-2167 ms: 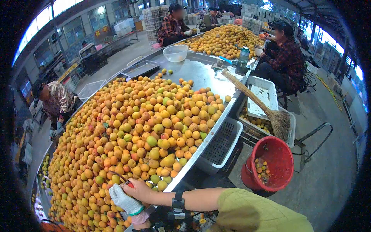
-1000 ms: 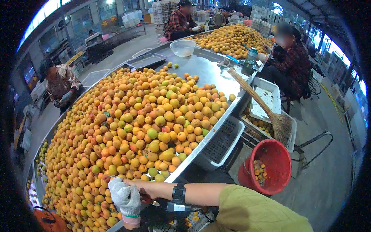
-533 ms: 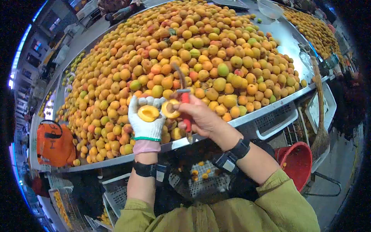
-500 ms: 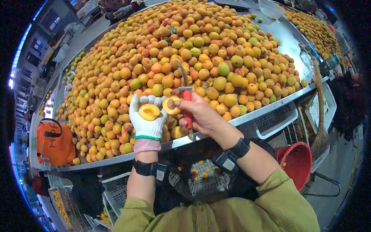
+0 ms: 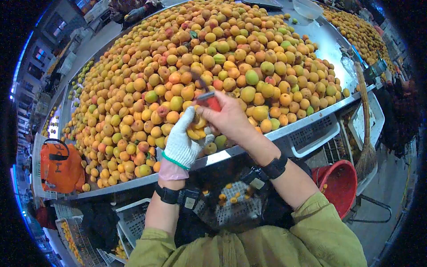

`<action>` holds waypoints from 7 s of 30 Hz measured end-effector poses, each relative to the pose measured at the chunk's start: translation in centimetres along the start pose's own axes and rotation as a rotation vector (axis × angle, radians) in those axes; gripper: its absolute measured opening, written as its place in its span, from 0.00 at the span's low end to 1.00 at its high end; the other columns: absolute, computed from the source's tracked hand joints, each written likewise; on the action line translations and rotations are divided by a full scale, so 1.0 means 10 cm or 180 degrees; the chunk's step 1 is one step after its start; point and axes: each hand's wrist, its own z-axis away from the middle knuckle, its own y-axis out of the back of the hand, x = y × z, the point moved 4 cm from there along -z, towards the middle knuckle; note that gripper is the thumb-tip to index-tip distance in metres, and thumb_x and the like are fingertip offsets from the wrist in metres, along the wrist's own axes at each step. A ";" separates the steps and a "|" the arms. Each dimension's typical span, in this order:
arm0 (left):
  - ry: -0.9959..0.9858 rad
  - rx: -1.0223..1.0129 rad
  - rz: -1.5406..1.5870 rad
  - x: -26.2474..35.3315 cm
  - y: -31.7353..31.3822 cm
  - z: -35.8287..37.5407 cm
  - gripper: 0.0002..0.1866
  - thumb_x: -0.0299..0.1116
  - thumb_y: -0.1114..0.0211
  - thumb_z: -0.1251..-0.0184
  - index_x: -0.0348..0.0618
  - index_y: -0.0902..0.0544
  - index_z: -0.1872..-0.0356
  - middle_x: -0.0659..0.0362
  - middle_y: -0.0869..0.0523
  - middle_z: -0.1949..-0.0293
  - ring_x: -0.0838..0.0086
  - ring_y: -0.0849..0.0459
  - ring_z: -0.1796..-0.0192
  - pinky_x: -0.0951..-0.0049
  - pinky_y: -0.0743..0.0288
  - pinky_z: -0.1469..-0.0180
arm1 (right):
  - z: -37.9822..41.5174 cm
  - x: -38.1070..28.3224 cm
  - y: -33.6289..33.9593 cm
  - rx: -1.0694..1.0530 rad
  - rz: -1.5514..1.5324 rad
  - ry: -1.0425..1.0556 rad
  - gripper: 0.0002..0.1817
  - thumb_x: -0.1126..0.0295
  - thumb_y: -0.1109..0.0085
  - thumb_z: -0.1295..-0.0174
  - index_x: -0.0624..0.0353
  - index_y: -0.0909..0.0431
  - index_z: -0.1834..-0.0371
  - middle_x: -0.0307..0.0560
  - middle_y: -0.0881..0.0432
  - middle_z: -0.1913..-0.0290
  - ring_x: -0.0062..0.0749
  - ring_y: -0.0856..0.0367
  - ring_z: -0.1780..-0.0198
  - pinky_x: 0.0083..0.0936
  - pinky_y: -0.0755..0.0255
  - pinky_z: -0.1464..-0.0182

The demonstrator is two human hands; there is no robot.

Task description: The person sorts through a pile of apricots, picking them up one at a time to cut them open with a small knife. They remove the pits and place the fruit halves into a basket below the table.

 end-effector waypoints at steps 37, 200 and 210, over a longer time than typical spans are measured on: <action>0.0125 0.1140 -0.0965 -0.13 -0.21 0.11 0.27 0.63 0.48 0.33 0.51 0.25 0.52 0.60 0.20 0.63 0.76 0.21 0.68 0.79 0.28 0.73 | -0.02 0.07 0.16 -0.0497 0.1620 0.0892 0.14 0.60 0.34 0.42 0.54 0.20 0.58 0.45 0.20 0.72 0.39 0.19 0.67 0.33 0.27 0.65; -0.0113 0.0312 0.0682 -0.95 0.49 3.05 0.22 0.46 0.46 0.31 0.41 0.21 0.46 0.48 0.22 0.43 0.52 0.28 0.38 0.44 0.39 0.33 | 5.20 0.46 3.06 0.3118 0.3135 -0.1510 0.20 0.50 0.39 0.43 0.58 0.17 0.63 0.56 0.16 0.61 0.51 0.17 0.57 0.41 0.25 0.54; 0.0049 0.0353 0.0674 -1.14 0.53 2.89 0.21 0.46 0.46 0.32 0.42 0.21 0.47 0.50 0.21 0.44 0.55 0.25 0.41 0.46 0.37 0.34 | 6.33 1.74 3.17 0.4162 0.1872 -0.1914 0.24 0.51 0.36 0.43 0.66 0.19 0.60 0.56 0.16 0.63 0.42 0.16 0.58 0.36 0.25 0.57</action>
